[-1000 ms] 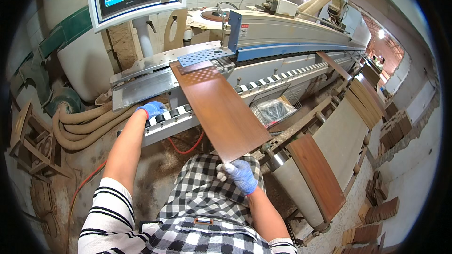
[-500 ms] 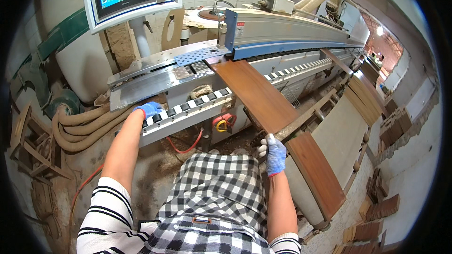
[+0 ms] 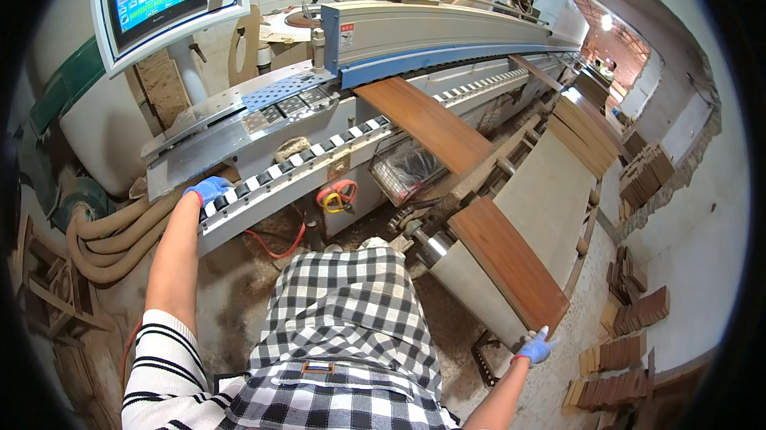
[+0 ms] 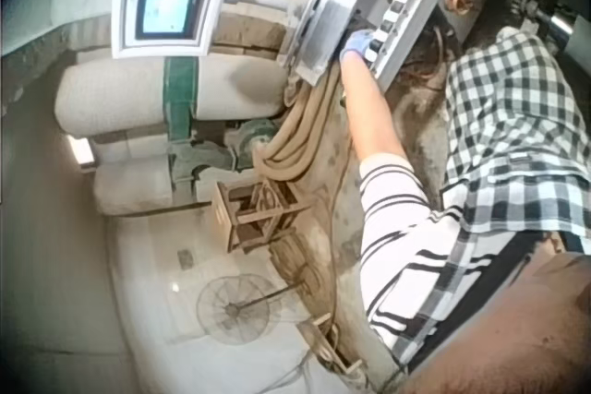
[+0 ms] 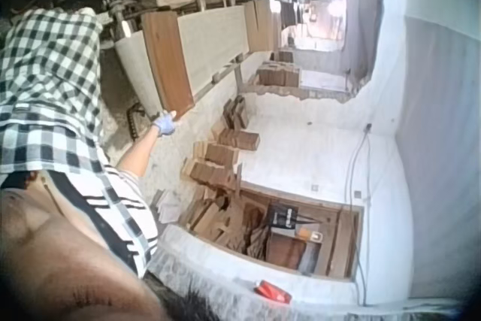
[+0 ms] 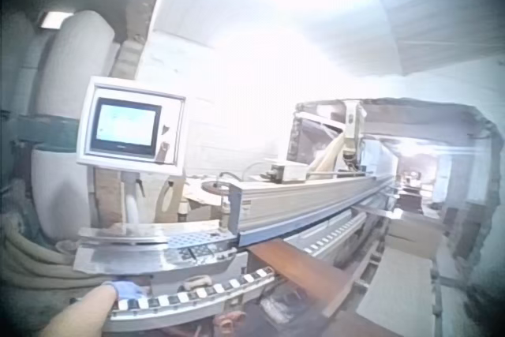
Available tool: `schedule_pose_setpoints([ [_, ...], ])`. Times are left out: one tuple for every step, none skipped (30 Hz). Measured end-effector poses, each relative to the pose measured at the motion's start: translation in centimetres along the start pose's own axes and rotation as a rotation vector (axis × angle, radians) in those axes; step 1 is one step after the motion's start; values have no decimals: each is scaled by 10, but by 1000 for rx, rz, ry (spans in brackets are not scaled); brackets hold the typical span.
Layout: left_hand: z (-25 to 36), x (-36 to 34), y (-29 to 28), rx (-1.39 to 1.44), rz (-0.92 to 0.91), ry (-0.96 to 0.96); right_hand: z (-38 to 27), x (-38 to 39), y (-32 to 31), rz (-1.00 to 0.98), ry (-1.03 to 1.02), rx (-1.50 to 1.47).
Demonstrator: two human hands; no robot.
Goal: The person feeds wooden planks into a CNC woodworking machine one at a time, guides them through the processing area, and stacks the finished planks on a conveyor belt. The person wears blue gloves and operates the machine continuously throughout the clip.
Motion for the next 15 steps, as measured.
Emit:
schedule_pose_setpoints([
  [-2,-3,1,12,0,3,9,-17,-8,-85,38,-33],
  [-6,-5,2,28,6,6,14,-26,-12,-174,71,-66],
  [-11,-7,3,37,15,14,22,-31,-14,-177,43,-26],
  [-20,-9,5,29,21,18,28,-32,-10,-186,14,12],
  [-29,-8,6,22,27,19,30,-33,-3,-196,-17,53],
  [-37,-9,8,15,33,19,30,-35,2,-137,-18,-55],
  [-26,-9,7,8,31,-13,34,-36,3,-66,-13,-160],
  [-21,-10,7,14,34,9,39,-37,6,2,-6,-266],
  [-17,-10,7,20,37,31,50,-53,4,14,24,-337],
  [-16,-6,4,19,45,40,51,-50,8,10,57,-285],
  [-23,-3,6,13,32,22,43,-43,7,2,83,-229],
  [-29,0,5,-1,25,16,38,-39,11,-8,109,-173],
  [-24,-1,5,6,19,-3,40,-44,4,-53,105,-196],
  [-13,-3,4,18,13,-20,45,-54,-5,-8,65,-190],
  [-6,-5,3,33,-9,-28,55,-63,-9,38,26,-185],
])
Point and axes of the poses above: each hand's wrist, its own x-axis away from the middle knuckle, its own y-axis out of the palm, z = x × y, the point moved 2 cm from there along -x, towards the middle knuckle, and after that the axes turned 12 degrees about y, right-handed, at the moved point
